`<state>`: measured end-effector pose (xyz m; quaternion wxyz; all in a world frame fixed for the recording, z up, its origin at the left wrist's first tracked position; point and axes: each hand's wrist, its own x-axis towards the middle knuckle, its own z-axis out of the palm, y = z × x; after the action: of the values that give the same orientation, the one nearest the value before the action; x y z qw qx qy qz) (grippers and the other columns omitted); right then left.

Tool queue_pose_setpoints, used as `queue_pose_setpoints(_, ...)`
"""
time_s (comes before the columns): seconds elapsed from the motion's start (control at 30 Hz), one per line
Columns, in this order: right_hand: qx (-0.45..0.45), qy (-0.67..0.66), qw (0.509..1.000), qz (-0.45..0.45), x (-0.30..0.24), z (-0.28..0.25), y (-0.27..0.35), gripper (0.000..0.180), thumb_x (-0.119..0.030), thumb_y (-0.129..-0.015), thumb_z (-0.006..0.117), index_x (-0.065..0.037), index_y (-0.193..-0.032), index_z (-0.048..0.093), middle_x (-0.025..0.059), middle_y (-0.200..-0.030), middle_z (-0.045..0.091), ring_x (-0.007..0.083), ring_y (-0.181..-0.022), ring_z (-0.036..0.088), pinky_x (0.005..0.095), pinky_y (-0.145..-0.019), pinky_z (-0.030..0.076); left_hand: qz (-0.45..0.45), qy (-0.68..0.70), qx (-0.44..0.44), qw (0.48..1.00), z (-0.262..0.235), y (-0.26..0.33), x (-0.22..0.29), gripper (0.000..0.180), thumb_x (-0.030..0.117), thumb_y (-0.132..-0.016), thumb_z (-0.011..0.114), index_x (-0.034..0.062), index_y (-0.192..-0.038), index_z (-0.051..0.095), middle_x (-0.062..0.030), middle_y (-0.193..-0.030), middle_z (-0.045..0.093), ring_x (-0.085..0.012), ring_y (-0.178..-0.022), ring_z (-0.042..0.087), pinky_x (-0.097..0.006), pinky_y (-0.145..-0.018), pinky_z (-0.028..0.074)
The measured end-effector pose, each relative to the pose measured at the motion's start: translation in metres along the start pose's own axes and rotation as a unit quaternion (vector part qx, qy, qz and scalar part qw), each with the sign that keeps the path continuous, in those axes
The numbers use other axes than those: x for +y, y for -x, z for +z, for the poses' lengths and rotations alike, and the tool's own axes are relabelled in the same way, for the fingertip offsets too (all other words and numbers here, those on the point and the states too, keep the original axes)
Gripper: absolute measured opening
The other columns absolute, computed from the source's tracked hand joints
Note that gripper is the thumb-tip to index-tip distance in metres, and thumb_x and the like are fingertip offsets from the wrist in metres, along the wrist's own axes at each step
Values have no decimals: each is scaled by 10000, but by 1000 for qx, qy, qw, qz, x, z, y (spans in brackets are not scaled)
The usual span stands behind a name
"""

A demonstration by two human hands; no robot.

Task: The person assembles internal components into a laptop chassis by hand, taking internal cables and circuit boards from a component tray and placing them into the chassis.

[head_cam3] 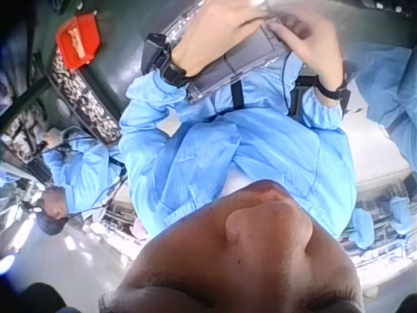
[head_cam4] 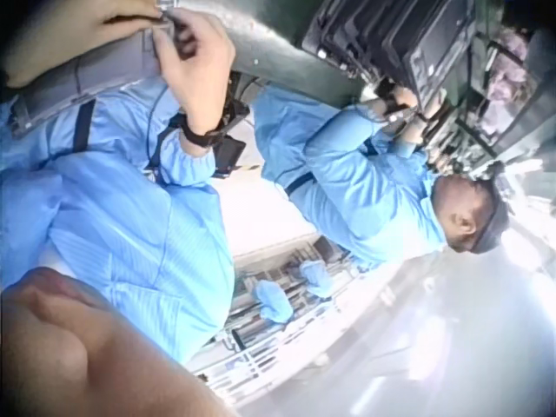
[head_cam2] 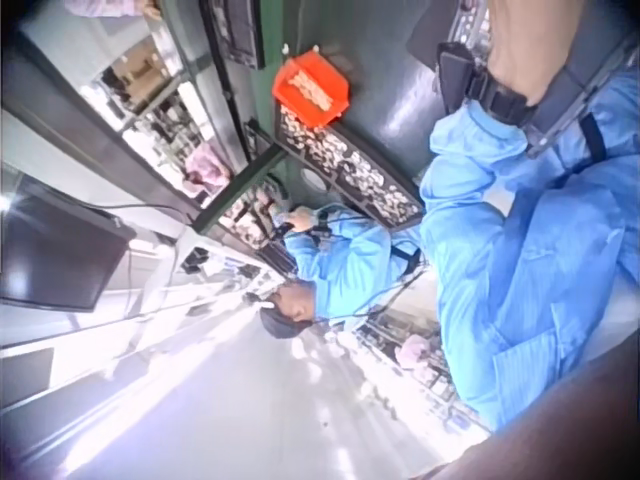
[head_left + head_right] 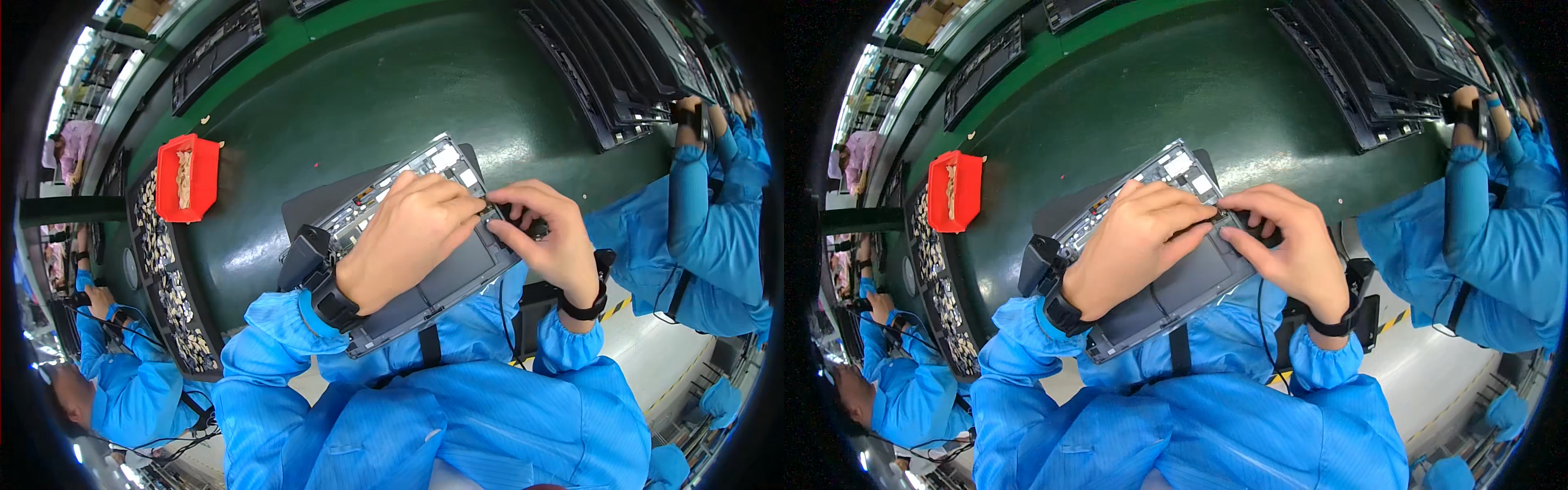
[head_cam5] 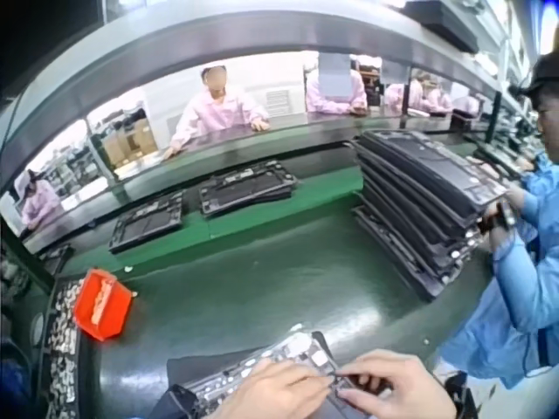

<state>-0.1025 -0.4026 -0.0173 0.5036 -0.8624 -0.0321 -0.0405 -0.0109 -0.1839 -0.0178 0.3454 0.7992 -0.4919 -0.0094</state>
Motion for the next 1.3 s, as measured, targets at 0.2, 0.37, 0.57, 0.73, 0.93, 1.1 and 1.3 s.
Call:
queue_pose_setpoints(0.2,68,123,980,-142,6,13,-7,238,10,-813,822,-34,-1043,782,95,-988,720,288,-833,709,372,-715,579,-67,23,30,997,-10,-4,6,187,137,-878,819,79,-1054,795,-59,-985,781,-227,-948,717,-355,-835,457)
queue_pose_setpoints(0.37,142,135,945,-262,13,15,-8,245,77,-792,813,12,-1024,770,135,-975,759,286,-841,752,341,-717,603,-154,220,-13,963,-14,-8,0,206,123,-890,820,50,-1082,820,-127,-955,801,-261,-864,756,-347,-799,539)
queue_pose_setpoints(0.57,214,54,962,-159,26,19,1,241,107,-802,800,24,-1026,768,149,-971,769,283,-865,756,342,-765,600,-82,198,24,977,-9,-6,-7,176,112,-893,815,48,-1055,832,-136,-954,801,-260,-853,760,-343,-792,562)
queue_pose_setpoints(0.73,160,69,962,-209,20,21,1,261,103,-754,816,-8,-988,783,131,-977,775,292,-870,745,365,-770,585,-61,91,27,994,-9,-6,-1,173,108,-874,828,50,-1037,837,-115,-953,805,-251,-867,755,-343,-807,563)
queue_pose_setpoints(0.93,157,83,962,-208,21,27,-3,264,109,-754,806,-10,-989,785,125,-996,781,284,-900,752,362,-795,589,-88,193,39,976,-6,-5,-7,166,90,-863,828,52,-1024,838,-100,-960,805,-240,-888,742,-335,-809,538)
queue_pose_setpoints(1.1,151,25,974,-168,8,25,0,261,125,-770,791,0,-1000,774,120,-1001,771,279,-890,744,336,-770,586,-86,166,39,982,-8,-5,-4,160,83,-861,827,49,-1017,837,-99,-955,807,-238,-881,744,-339,-803,543)
queue_pose_setpoints(1.3,147,83,963,-209,17,25,-7,292,121,-758,800,-3,-1020,767,118,-954,742,280,-836,716,351,-724,567,-105,144,42,983,-8,-6,-3,162,114,-871,832,67,-1025,841,-95,-962,807,-237,-880,739,-335,-809,535)
